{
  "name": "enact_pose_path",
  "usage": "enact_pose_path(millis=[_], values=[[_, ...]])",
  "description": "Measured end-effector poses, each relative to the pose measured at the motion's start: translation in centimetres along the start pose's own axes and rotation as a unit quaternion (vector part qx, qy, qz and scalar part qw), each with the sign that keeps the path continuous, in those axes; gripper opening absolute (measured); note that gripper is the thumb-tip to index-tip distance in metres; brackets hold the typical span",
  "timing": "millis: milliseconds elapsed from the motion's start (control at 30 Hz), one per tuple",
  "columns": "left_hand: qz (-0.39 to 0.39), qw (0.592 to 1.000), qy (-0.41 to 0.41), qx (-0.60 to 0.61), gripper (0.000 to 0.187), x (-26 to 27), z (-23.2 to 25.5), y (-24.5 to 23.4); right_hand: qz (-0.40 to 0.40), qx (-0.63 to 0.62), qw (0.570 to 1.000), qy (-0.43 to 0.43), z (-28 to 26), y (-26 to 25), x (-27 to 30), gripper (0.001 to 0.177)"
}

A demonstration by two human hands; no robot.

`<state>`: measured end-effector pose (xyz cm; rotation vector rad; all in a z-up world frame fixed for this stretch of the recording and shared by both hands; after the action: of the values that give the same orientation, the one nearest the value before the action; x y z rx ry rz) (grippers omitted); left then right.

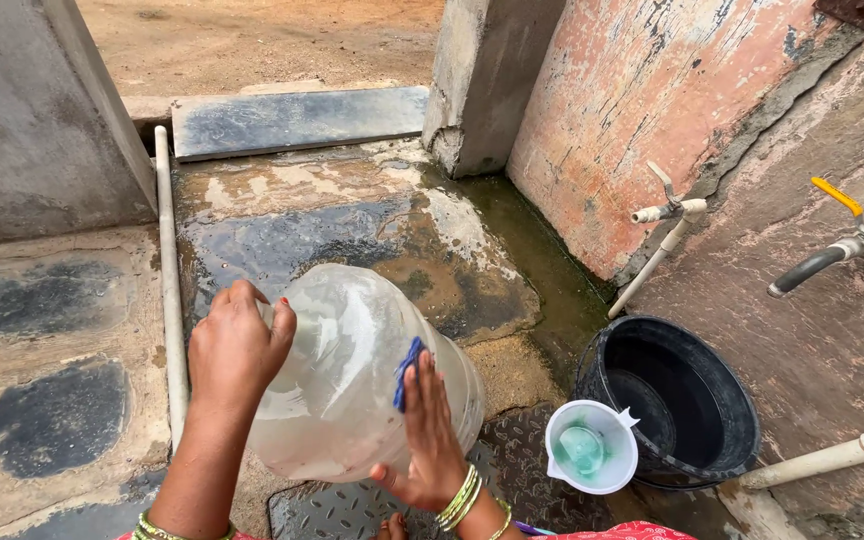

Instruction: The recorder cleans a large plastic water jug using a blue sponge and a toothbrush at an outdoor tap.

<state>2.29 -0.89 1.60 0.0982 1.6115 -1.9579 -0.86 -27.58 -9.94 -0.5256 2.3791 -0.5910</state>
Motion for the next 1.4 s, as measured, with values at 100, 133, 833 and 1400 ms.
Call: enact_pose_path(millis=[100,133,833,1400], values=[[-0.010,1.000,-0.018,-0.014,0.042,-0.7,-2.9,0.5,-0.036,0.091,0.993,-0.072,2.3,4.5,4.9,0.106],[-0.020,0.999,-0.020,-0.016,0.043,-1.1,-4.1,0.7,-0.083,0.176,0.976,-0.101,3.1,5.7,5.6,0.104],[-0.096,0.995,-0.037,-0.005,0.041,-3.7,-10.3,2.9,-0.001,0.267,0.953,-0.143,5.4,8.8,3.7,0.087],[-0.046,0.999,-0.007,-0.019,0.035,-3.0,-9.5,5.2,0.098,-0.121,0.981,0.113,-0.2,4.9,1.7,0.119]])
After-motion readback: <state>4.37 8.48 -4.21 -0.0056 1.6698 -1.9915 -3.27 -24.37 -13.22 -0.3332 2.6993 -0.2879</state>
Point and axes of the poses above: each hand's wrist, its own x-axis away from the middle knuckle, its own y-axis out of the palm, z = x × y, the point moved 2 cm from there along -x, towards the middle knuckle, and after that the axes turned 13 degrees about -x, right-handed, at the moved point
